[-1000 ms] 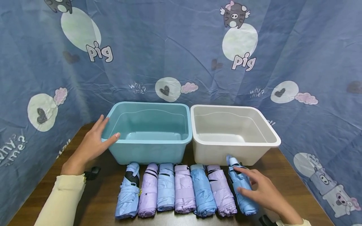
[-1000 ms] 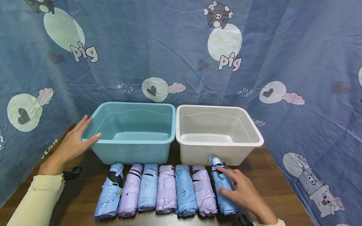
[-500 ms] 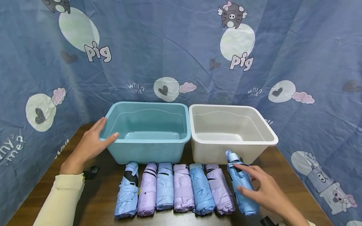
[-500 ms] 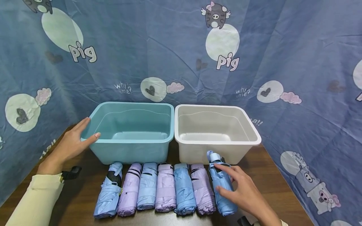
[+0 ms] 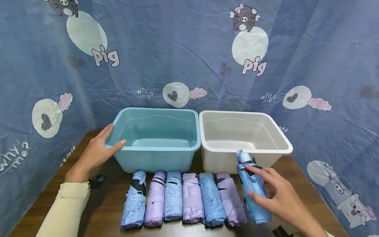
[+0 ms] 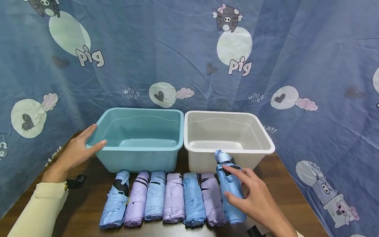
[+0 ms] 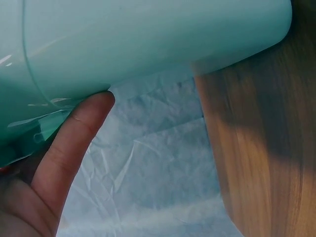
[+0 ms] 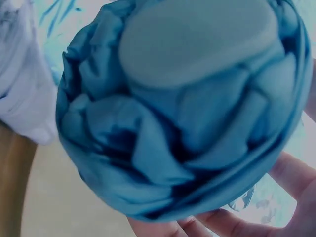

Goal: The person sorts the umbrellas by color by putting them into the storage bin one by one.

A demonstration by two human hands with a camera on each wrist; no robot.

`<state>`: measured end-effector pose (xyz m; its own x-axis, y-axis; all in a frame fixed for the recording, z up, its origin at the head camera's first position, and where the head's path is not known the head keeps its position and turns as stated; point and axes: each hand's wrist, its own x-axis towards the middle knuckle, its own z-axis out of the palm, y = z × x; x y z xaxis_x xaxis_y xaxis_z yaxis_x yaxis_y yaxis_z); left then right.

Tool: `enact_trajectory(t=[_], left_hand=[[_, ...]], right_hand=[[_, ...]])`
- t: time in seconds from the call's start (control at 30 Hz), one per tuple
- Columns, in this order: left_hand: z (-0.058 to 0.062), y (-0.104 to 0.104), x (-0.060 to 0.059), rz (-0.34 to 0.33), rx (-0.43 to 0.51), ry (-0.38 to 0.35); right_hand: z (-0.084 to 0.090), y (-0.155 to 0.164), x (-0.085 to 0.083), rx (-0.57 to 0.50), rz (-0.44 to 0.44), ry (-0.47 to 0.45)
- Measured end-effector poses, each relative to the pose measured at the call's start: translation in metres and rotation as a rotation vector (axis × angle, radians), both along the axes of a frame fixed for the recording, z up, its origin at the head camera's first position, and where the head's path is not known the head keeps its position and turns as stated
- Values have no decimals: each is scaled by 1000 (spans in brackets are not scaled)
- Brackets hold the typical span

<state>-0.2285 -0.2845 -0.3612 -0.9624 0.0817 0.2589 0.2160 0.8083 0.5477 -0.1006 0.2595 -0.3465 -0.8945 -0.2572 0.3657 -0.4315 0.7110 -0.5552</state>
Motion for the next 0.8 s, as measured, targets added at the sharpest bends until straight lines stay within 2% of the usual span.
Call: enact_trajectory(t=[0.3, 0.57, 0.8], left_hand=[[0, 1, 1, 1, -5, 0], [-3, -4, 5, 18, 3, 6], [-5, 0, -2, 6, 1, 19]], right_hand=[[21, -9, -10, -31, 47, 53], [39, -23, -27, -78, 120, -5], [53, -31, -38, -118, 153, -22]])
